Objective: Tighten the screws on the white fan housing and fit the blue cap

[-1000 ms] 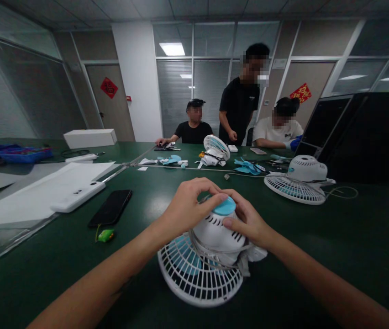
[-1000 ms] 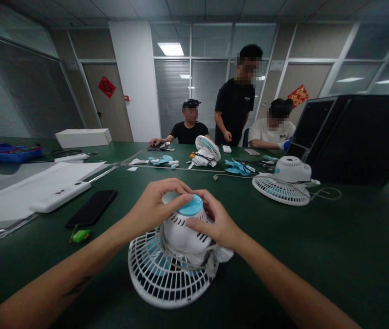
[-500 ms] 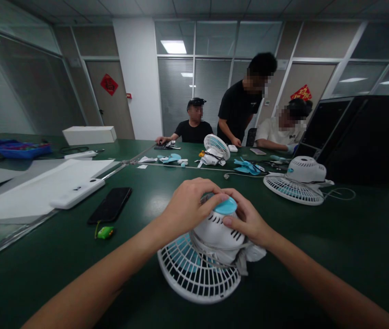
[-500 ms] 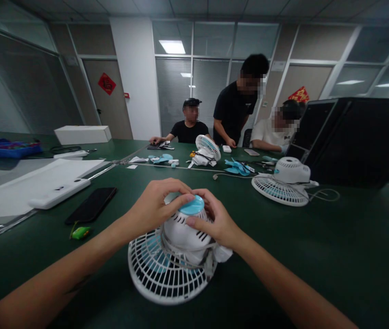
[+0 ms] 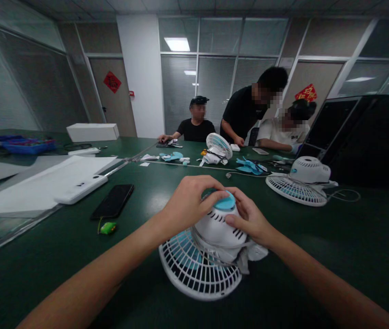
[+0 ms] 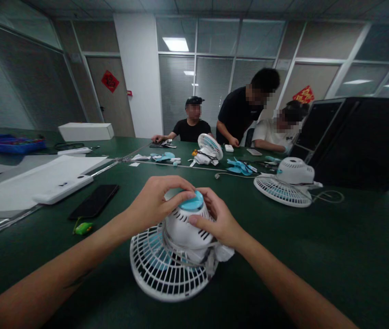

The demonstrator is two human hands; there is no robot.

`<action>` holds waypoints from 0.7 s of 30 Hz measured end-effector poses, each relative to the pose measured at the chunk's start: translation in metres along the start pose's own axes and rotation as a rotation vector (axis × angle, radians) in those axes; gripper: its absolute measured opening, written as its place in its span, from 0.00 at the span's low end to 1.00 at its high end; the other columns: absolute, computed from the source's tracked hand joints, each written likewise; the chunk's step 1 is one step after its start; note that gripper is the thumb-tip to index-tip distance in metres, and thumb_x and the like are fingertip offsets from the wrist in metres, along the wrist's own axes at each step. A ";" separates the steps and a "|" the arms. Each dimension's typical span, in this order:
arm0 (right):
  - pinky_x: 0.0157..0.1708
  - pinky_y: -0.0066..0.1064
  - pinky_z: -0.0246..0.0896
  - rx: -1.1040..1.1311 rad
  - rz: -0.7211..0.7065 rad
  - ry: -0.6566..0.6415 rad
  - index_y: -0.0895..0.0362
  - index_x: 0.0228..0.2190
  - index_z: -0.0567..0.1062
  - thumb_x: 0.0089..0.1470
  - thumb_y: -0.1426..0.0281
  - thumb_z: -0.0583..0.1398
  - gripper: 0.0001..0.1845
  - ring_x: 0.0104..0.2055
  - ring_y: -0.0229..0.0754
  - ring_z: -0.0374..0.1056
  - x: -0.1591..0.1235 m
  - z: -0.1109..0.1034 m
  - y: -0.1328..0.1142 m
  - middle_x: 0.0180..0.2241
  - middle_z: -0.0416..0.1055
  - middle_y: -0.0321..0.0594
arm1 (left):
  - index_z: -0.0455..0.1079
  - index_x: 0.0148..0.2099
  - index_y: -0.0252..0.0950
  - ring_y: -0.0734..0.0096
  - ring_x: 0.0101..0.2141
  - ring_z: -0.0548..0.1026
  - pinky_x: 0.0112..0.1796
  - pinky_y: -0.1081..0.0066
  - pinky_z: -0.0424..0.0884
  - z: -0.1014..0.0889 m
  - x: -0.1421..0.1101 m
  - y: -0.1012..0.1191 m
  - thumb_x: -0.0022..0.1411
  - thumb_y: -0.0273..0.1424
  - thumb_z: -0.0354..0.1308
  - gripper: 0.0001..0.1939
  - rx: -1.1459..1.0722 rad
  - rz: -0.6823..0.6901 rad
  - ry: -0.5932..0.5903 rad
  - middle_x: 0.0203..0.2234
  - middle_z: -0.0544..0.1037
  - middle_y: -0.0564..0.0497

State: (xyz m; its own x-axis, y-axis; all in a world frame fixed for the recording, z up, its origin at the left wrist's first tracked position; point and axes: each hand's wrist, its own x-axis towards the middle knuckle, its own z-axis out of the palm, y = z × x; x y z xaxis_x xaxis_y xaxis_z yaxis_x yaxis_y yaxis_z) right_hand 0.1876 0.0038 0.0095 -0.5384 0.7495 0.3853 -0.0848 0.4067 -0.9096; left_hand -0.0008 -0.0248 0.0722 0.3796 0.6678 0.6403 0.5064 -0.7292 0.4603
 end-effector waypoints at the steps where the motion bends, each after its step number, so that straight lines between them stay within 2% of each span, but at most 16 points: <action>1: 0.48 0.35 0.63 0.000 0.003 -0.004 0.53 0.48 0.66 0.47 0.55 0.69 0.31 0.48 0.46 0.68 0.000 0.000 0.000 0.45 0.70 0.41 | 0.77 0.37 0.34 0.67 0.36 0.79 0.41 0.68 0.72 0.000 0.000 0.000 0.64 0.27 0.60 0.05 0.016 -0.005 -0.018 0.35 0.83 0.49; 11: 0.49 0.35 0.63 0.023 0.003 -0.025 0.52 0.49 0.65 0.47 0.55 0.69 0.32 0.50 0.45 0.68 0.001 -0.002 0.002 0.46 0.69 0.40 | 0.79 0.40 0.33 0.64 0.36 0.80 0.39 0.66 0.72 -0.008 0.003 0.007 0.63 0.30 0.63 0.07 0.205 0.001 -0.117 0.35 0.84 0.48; 17: 0.50 0.38 0.63 0.001 0.002 -0.019 0.52 0.47 0.66 0.47 0.55 0.69 0.31 0.50 0.48 0.68 0.001 0.000 0.001 0.47 0.70 0.42 | 0.80 0.42 0.34 0.57 0.36 0.79 0.39 0.60 0.72 -0.010 0.012 0.026 0.65 0.33 0.61 0.09 0.457 -0.084 -0.232 0.36 0.83 0.45; 21: 0.52 0.40 0.62 -0.005 -0.007 -0.006 0.52 0.48 0.66 0.47 0.54 0.69 0.31 0.52 0.48 0.67 0.002 0.000 0.000 0.48 0.69 0.43 | 0.80 0.40 0.34 0.55 0.36 0.79 0.38 0.60 0.72 -0.009 0.018 0.034 0.65 0.34 0.60 0.10 0.542 -0.118 -0.277 0.34 0.83 0.44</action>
State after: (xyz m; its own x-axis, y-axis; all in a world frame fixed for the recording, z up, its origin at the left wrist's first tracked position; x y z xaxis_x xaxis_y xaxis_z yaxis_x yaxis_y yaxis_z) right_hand 0.1866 0.0051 0.0101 -0.5432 0.7431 0.3908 -0.0845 0.4147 -0.9060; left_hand 0.0162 -0.0387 0.1054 0.4475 0.8063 0.3869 0.8506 -0.5173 0.0941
